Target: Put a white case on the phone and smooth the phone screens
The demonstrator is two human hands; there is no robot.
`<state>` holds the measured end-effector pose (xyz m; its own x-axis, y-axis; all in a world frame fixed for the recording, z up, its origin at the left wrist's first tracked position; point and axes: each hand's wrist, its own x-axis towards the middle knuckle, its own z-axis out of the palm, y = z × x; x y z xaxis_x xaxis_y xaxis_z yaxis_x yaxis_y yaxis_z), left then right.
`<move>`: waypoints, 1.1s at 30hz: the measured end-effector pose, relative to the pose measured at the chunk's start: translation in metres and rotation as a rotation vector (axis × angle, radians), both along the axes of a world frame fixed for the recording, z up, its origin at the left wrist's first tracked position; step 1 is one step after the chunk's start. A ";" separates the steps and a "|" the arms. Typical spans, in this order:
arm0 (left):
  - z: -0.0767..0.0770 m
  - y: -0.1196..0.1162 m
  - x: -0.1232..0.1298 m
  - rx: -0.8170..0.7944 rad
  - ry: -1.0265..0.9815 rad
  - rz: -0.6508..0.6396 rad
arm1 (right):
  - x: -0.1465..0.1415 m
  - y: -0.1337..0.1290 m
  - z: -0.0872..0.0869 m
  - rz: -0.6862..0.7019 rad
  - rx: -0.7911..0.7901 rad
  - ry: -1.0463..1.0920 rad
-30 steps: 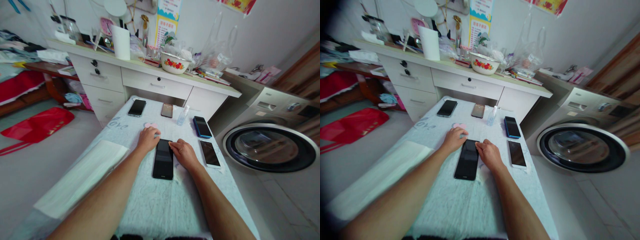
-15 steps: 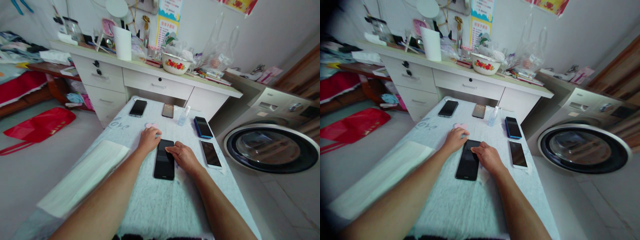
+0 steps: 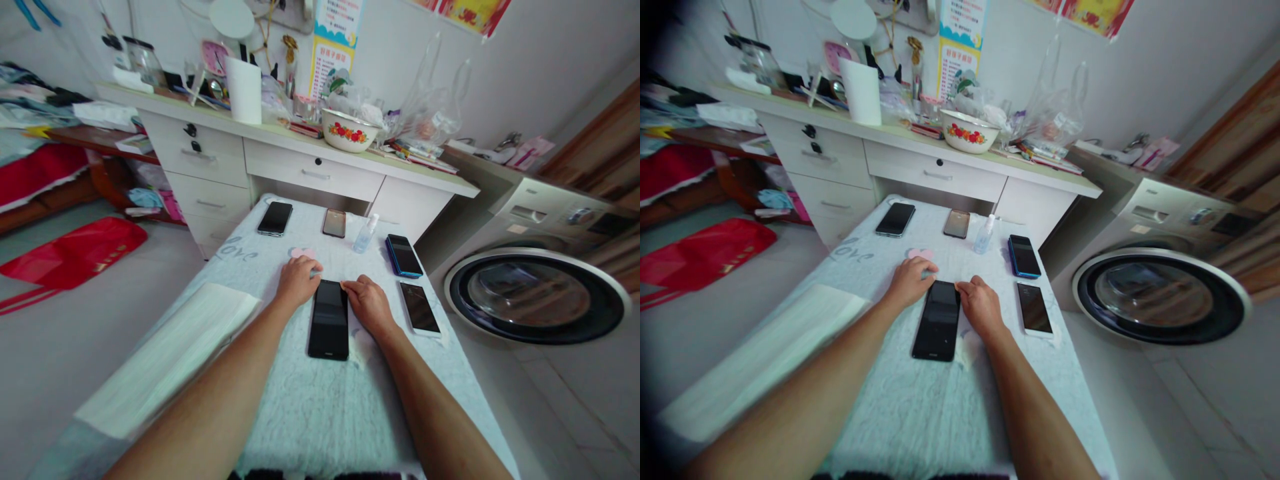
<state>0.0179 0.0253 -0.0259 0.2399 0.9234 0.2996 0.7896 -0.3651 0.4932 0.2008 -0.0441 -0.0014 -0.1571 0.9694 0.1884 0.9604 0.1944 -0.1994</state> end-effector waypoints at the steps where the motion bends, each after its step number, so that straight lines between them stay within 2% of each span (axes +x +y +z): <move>1: 0.000 0.000 0.000 0.000 0.003 0.001 | -0.001 0.000 0.000 0.004 0.004 -0.005; 8: -0.003 0.001 0.000 0.014 0.009 -0.005 | -0.014 -0.002 0.004 0.082 0.007 -0.019; 16: -0.002 0.001 0.000 0.013 0.002 0.001 | -0.024 -0.015 0.010 0.354 -0.042 0.041; 20: 0.000 -0.001 0.000 0.009 -0.006 0.007 | -0.026 -0.021 0.010 0.417 -0.056 0.033; 24: 0.001 -0.001 0.000 -0.004 -0.002 0.004 | -0.025 -0.019 0.011 0.348 -0.064 0.012; 33: 0.002 -0.001 0.001 -0.025 -0.004 0.027 | -0.010 -0.005 0.011 0.072 -0.063 -0.057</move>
